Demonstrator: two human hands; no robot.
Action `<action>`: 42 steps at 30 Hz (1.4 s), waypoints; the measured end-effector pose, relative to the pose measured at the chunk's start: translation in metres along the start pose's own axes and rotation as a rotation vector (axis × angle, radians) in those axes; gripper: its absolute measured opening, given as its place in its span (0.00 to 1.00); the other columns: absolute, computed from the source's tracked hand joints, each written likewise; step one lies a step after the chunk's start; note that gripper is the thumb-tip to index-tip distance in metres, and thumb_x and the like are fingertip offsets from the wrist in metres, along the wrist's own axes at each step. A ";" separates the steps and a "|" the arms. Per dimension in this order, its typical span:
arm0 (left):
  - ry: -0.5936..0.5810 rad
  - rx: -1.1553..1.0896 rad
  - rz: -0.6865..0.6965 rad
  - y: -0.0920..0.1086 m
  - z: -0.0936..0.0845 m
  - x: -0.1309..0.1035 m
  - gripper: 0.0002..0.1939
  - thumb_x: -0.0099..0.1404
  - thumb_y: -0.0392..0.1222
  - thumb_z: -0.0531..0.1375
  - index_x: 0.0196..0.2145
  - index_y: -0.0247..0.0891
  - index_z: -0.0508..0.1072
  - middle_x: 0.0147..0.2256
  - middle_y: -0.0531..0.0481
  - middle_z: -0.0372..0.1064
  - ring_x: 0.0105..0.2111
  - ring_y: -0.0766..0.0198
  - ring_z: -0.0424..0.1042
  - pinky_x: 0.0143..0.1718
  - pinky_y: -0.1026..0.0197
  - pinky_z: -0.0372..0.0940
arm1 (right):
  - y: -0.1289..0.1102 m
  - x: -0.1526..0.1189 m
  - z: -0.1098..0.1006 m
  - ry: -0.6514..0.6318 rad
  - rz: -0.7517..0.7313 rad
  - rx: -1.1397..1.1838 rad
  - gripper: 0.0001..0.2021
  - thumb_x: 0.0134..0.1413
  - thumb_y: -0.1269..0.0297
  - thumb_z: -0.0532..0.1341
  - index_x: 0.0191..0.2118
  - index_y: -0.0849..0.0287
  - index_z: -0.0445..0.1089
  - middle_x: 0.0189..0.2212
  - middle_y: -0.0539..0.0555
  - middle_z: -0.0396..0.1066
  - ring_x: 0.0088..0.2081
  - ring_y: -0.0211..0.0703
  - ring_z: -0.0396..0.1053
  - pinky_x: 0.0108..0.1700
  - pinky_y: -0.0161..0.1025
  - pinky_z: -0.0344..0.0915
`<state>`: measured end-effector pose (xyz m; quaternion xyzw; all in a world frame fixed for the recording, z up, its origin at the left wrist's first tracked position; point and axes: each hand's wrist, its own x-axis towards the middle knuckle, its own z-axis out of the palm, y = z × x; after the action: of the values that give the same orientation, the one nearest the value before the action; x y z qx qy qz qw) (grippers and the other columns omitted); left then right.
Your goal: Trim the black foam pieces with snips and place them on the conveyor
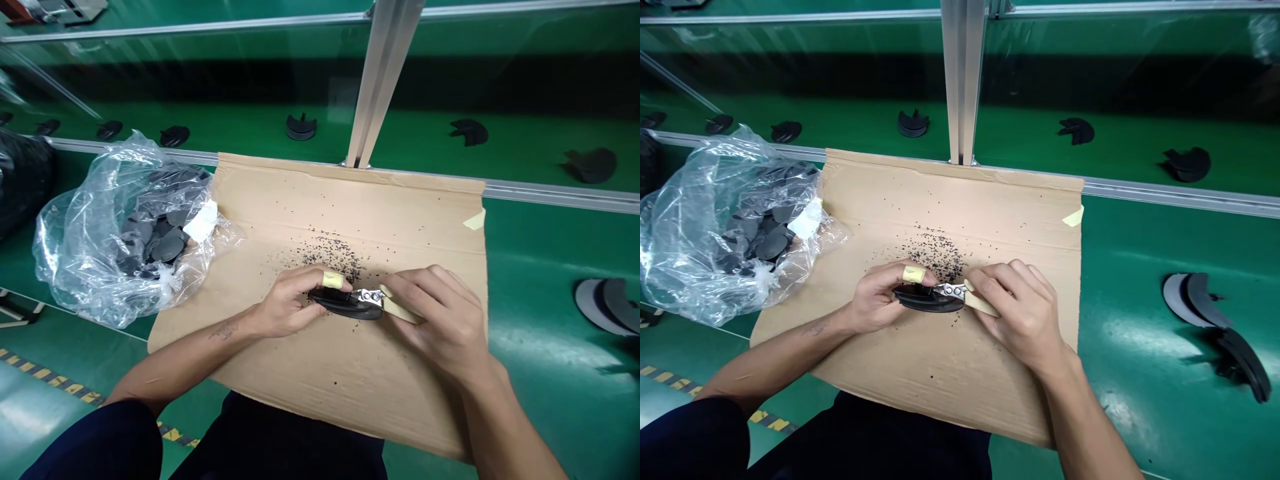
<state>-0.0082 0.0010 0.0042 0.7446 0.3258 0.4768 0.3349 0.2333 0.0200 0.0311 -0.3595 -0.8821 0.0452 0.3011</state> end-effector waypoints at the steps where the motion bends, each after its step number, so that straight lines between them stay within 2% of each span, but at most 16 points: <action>1: -0.002 -0.007 0.007 0.000 0.000 0.000 0.12 0.67 0.32 0.62 0.48 0.36 0.76 0.40 0.44 0.79 0.40 0.64 0.78 0.41 0.62 0.75 | 0.000 0.000 0.000 0.009 -0.009 -0.005 0.07 0.60 0.68 0.64 0.44 0.57 0.73 0.33 0.54 0.76 0.31 0.42 0.67 0.32 0.41 0.61; 8: -0.002 -0.042 0.013 0.002 0.000 0.000 0.12 0.66 0.31 0.63 0.48 0.36 0.77 0.41 0.45 0.79 0.40 0.65 0.79 0.41 0.64 0.75 | -0.001 -0.001 0.002 0.060 -0.057 -0.080 0.05 0.61 0.69 0.64 0.43 0.55 0.72 0.32 0.53 0.77 0.29 0.40 0.65 0.30 0.40 0.59; 13: 0.006 -0.063 0.004 0.001 0.002 -0.002 0.14 0.65 0.26 0.61 0.46 0.35 0.76 0.41 0.46 0.79 0.41 0.67 0.79 0.43 0.66 0.75 | 0.000 -0.002 0.002 0.094 -0.097 -0.116 0.07 0.61 0.71 0.64 0.44 0.56 0.71 0.31 0.52 0.77 0.28 0.39 0.64 0.30 0.40 0.59; 18: 0.017 -0.060 0.007 0.001 0.002 -0.002 0.11 0.65 0.31 0.64 0.46 0.35 0.77 0.40 0.45 0.80 0.40 0.65 0.79 0.43 0.64 0.76 | -0.002 -0.002 0.000 0.080 -0.112 -0.190 0.08 0.60 0.72 0.64 0.44 0.55 0.71 0.30 0.51 0.77 0.28 0.40 0.64 0.30 0.40 0.59; 24: 0.035 -0.053 0.000 0.003 0.004 -0.004 0.10 0.65 0.34 0.65 0.46 0.36 0.77 0.39 0.45 0.80 0.39 0.65 0.80 0.40 0.64 0.77 | -0.007 -0.001 -0.003 0.067 -0.106 -0.207 0.10 0.60 0.74 0.63 0.45 0.54 0.72 0.29 0.50 0.76 0.28 0.40 0.64 0.30 0.41 0.59; 28: 0.057 -0.056 -0.022 0.004 0.005 -0.005 0.09 0.66 0.38 0.65 0.44 0.36 0.78 0.38 0.45 0.80 0.37 0.65 0.80 0.38 0.64 0.77 | -0.008 -0.001 -0.004 0.071 -0.111 -0.211 0.09 0.59 0.76 0.64 0.42 0.55 0.72 0.27 0.49 0.76 0.26 0.38 0.63 0.28 0.40 0.58; 30: 0.064 -0.060 -0.010 0.004 0.005 -0.004 0.08 0.66 0.38 0.65 0.44 0.35 0.78 0.37 0.45 0.80 0.37 0.65 0.80 0.39 0.65 0.77 | -0.009 -0.001 -0.003 0.073 -0.098 -0.168 0.09 0.58 0.76 0.64 0.41 0.56 0.73 0.26 0.49 0.75 0.25 0.37 0.64 0.28 0.39 0.60; 36: 0.067 -0.078 0.065 0.004 0.005 -0.004 0.12 0.66 0.30 0.63 0.47 0.36 0.77 0.40 0.45 0.80 0.40 0.64 0.81 0.42 0.64 0.77 | -0.008 -0.001 0.000 0.092 -0.024 0.083 0.10 0.61 0.73 0.62 0.46 0.55 0.74 0.30 0.52 0.77 0.28 0.40 0.71 0.33 0.39 0.67; 39: 0.049 -0.108 0.075 0.004 0.005 -0.004 0.14 0.66 0.30 0.63 0.49 0.36 0.76 0.41 0.44 0.80 0.42 0.62 0.81 0.43 0.62 0.78 | -0.003 -0.002 -0.003 0.099 0.018 0.017 0.07 0.61 0.70 0.62 0.44 0.55 0.75 0.29 0.52 0.77 0.29 0.40 0.71 0.33 0.40 0.65; 42: 0.041 -0.115 0.069 0.002 0.005 -0.004 0.15 0.66 0.30 0.63 0.51 0.37 0.75 0.41 0.43 0.80 0.43 0.61 0.80 0.44 0.60 0.78 | 0.005 -0.002 -0.005 0.029 0.067 -0.092 0.05 0.63 0.67 0.61 0.42 0.57 0.74 0.30 0.54 0.76 0.30 0.42 0.69 0.33 0.41 0.63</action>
<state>-0.0048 -0.0041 0.0028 0.7249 0.2789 0.5211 0.3538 0.2400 0.0223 0.0326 -0.4030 -0.8662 0.0094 0.2952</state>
